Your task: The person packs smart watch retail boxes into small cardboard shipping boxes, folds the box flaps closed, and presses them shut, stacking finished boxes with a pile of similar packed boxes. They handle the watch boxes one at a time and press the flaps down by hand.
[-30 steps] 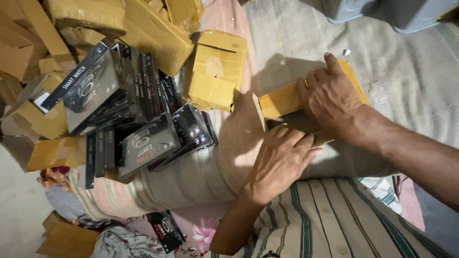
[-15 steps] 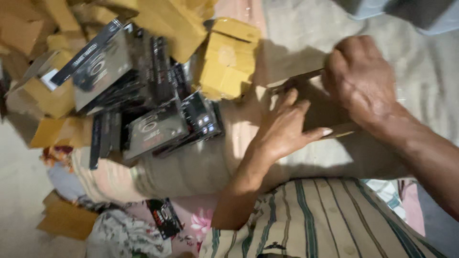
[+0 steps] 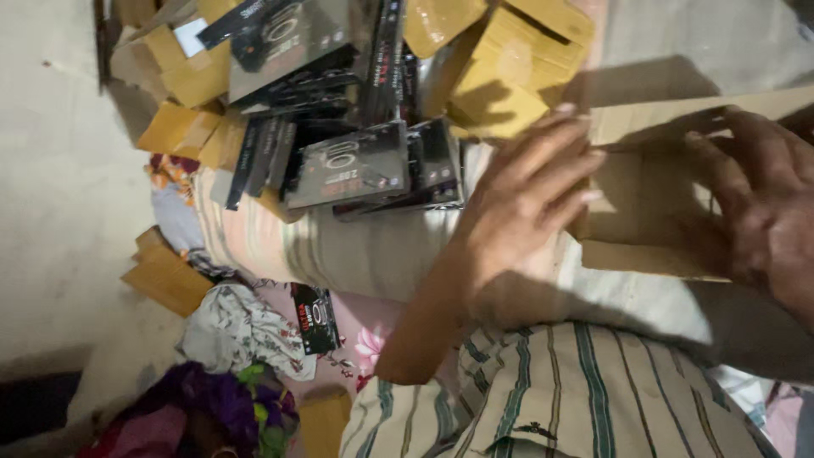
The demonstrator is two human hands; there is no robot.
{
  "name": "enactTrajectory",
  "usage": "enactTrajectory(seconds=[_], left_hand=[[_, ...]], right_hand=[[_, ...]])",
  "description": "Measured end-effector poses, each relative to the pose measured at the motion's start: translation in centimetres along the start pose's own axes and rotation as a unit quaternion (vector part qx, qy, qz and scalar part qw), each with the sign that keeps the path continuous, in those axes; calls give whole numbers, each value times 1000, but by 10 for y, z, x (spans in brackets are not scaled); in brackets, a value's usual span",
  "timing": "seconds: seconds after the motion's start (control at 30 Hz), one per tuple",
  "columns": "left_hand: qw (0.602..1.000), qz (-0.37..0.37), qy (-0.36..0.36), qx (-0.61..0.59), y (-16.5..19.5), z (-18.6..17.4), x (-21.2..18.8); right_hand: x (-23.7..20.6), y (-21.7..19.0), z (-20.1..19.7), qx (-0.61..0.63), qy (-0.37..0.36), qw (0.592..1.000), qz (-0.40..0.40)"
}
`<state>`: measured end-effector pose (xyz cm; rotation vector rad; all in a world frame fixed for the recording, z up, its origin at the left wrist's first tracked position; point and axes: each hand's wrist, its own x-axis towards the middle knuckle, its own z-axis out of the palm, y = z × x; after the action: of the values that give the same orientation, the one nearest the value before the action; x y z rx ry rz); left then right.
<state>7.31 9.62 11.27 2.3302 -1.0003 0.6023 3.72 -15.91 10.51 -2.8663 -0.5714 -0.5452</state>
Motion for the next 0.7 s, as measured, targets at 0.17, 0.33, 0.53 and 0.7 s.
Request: enactTrajectory(seconds=[0.17, 0.33, 0.53, 0.7], left_hand=[[982, -165, -15, 88, -28, -73, -22], [960, -209, -74, 171, -38, -112, -41], [959, -137, -147, 202, -42, -102, -40], [907, -192, -274, 254, -70, -101, -29]], right_hand=[[-7, 8, 16, 93, -15, 995, 38], [-18, 26, 18, 177, 8, 982, -71], [-26, 31, 14, -75, -27, 991, -107], [-21, 14, 0, -247, -99, 958, -105]])
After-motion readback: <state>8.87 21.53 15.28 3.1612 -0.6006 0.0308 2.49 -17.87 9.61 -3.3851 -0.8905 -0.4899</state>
